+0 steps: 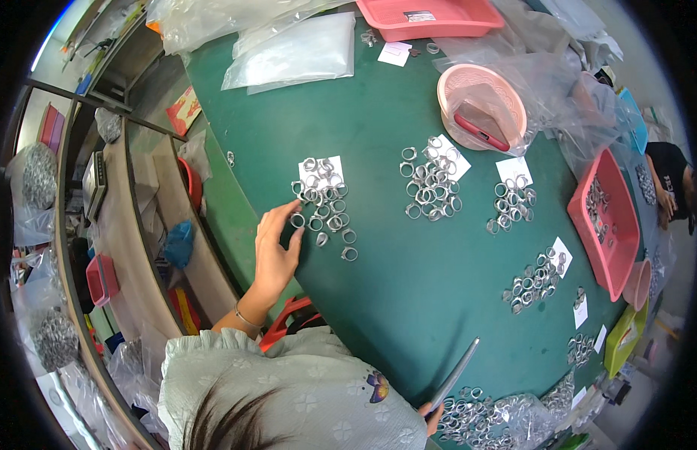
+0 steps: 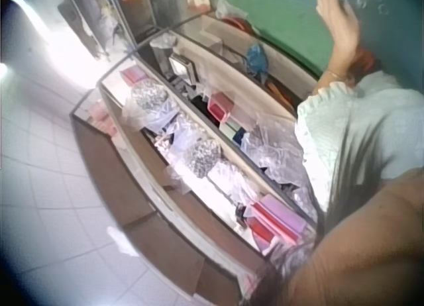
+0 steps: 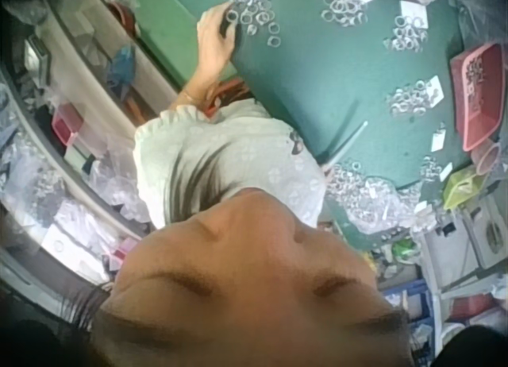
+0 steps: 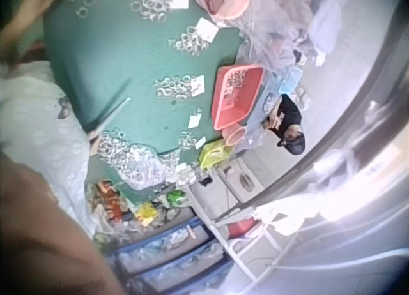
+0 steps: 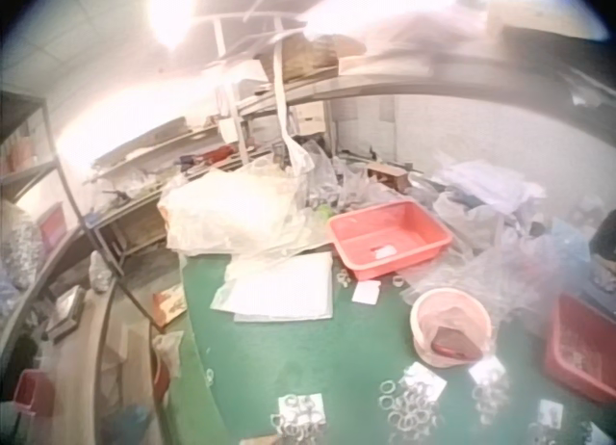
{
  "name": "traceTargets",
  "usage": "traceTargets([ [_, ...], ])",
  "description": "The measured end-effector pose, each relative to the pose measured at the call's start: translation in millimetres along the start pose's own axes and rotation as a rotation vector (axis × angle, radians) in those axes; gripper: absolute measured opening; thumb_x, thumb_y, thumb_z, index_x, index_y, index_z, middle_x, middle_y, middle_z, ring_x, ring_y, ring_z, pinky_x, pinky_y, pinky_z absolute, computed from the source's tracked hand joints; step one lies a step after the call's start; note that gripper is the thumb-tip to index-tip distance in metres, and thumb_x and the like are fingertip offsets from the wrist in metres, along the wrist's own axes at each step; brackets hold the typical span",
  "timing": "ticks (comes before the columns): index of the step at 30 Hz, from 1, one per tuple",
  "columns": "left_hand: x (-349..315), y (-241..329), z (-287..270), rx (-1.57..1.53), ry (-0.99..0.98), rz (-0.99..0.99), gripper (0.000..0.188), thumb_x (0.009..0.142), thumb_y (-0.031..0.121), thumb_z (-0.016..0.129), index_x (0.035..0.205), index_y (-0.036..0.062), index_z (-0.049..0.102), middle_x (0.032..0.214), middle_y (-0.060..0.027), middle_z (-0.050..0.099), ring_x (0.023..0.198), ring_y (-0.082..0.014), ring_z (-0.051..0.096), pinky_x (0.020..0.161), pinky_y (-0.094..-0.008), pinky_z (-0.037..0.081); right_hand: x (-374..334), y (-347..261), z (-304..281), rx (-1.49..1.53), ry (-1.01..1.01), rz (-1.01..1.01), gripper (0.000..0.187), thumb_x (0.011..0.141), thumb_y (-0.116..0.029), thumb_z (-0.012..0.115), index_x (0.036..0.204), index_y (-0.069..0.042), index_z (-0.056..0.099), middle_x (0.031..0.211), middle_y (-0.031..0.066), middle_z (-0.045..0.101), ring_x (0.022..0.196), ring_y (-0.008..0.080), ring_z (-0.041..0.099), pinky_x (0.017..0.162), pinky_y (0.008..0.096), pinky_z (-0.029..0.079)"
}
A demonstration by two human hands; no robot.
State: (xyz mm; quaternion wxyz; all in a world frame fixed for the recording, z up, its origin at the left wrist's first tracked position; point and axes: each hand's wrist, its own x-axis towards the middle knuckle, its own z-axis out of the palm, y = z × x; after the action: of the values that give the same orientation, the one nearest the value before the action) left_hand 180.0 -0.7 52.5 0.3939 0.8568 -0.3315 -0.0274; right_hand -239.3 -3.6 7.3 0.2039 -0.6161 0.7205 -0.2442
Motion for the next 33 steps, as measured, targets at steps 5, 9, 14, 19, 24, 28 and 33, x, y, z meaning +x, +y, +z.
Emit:
traceTargets([
  [5, 0, -14, 6, 0.043, 0.039, -0.041, 0.041, 0.073, -0.007, 0.059, 0.113, 0.0022, 0.053, 0.108, -0.0121, 0.056, 0.101, -0.0287, 0.051, 0.086, -0.035, 0.037, -4, -3, -3, 0.003, -0.007, -0.001, 0.03, 0.083, -0.014, 0.061, 0.107, 0.005, 0.059, 0.089, 0.0188, 0.063, 0.076, 0.0199, 0.059, 0.07, 0.0302, 0.048],
  [9, -2, -18, 14, -0.039, 0.031, -0.011, 0.042, 0.074, -0.008, 0.056, 0.115, 0.001, 0.052, 0.112, -0.0145, 0.053, 0.104, -0.0313, 0.05, 0.09, -0.0368, 0.037, -3, 7, -7, 0.004, -0.048, 0.046, 0.031, 0.084, -0.015, 0.06, 0.107, 0.006, 0.058, 0.091, 0.0198, 0.063, 0.078, 0.0206, 0.059, 0.072, 0.0309, 0.048],
  [14, -9, -9, 11, -0.108, 0.069, -0.014, 0.04, 0.075, -0.009, 0.054, 0.113, 0.0012, 0.053, 0.112, -0.0152, 0.052, 0.108, -0.0331, 0.047, 0.092, -0.0375, 0.038, -7, 12, 0, -0.004, 0.02, 0.025, 0.031, 0.084, -0.015, 0.06, 0.107, 0.007, 0.059, 0.09, 0.0203, 0.064, 0.078, 0.0224, 0.06, 0.072, 0.0309, 0.048],
  [19, -24, -8, 15, -0.051, 0.105, 0.098, 0.031, 0.069, 0.004, 0.071, 0.098, 0.0053, 0.061, 0.099, -0.0087, 0.053, 0.095, -0.0257, 0.049, 0.08, -0.0339, 0.036, -7, 20, 1, 0.011, 0.049, -0.066, 0.031, 0.085, -0.016, 0.06, 0.106, 0.007, 0.059, 0.087, 0.0196, 0.064, 0.075, 0.022, 0.06, 0.069, 0.0311, 0.048],
  [24, -33, -5, 21, -0.011, 0.09, 0.081, 0.026, 0.067, 0.006, 0.073, 0.092, 0.005, 0.063, 0.091, -0.0066, 0.055, 0.086, -0.024, 0.05, 0.075, -0.0329, 0.034, -8, 13, -1, 0.074, 0.017, -0.058, 0.033, 0.085, -0.019, 0.06, 0.106, 0.006, 0.059, 0.085, 0.0188, 0.064, 0.071, 0.0196, 0.059, 0.064, 0.0299, 0.048],
  [28, -31, -11, 24, -0.13, 0.096, 0.037, 0.018, 0.072, 0.006, 0.07, 0.089, 0.0028, 0.063, 0.088, -0.0081, 0.061, 0.08, -0.0212, 0.056, 0.072, -0.0307, 0.041, -6, 1, -6, 0.074, -0.044, -0.08, 0.032, 0.085, -0.021, 0.059, 0.107, 0.003, 0.059, 0.082, 0.017, 0.063, 0.066, 0.0181, 0.056, 0.059, 0.0297, 0.047],
  [33, -31, 10, 14, -0.914, -0.085, -0.425, 0.013, 0.083, 0.009, 0.063, 0.09, -0.0027, 0.064, 0.092, -0.012, 0.066, 0.081, -0.0165, 0.063, 0.071, -0.0254, 0.049, -9, 1, -4, 0.003, -0.007, -0.083, 0.029, 0.083, -0.017, 0.061, 0.106, 0.001, 0.06, 0.083, 0.0178, 0.064, 0.065, 0.0222, 0.059, 0.058, 0.0317, 0.047],
])
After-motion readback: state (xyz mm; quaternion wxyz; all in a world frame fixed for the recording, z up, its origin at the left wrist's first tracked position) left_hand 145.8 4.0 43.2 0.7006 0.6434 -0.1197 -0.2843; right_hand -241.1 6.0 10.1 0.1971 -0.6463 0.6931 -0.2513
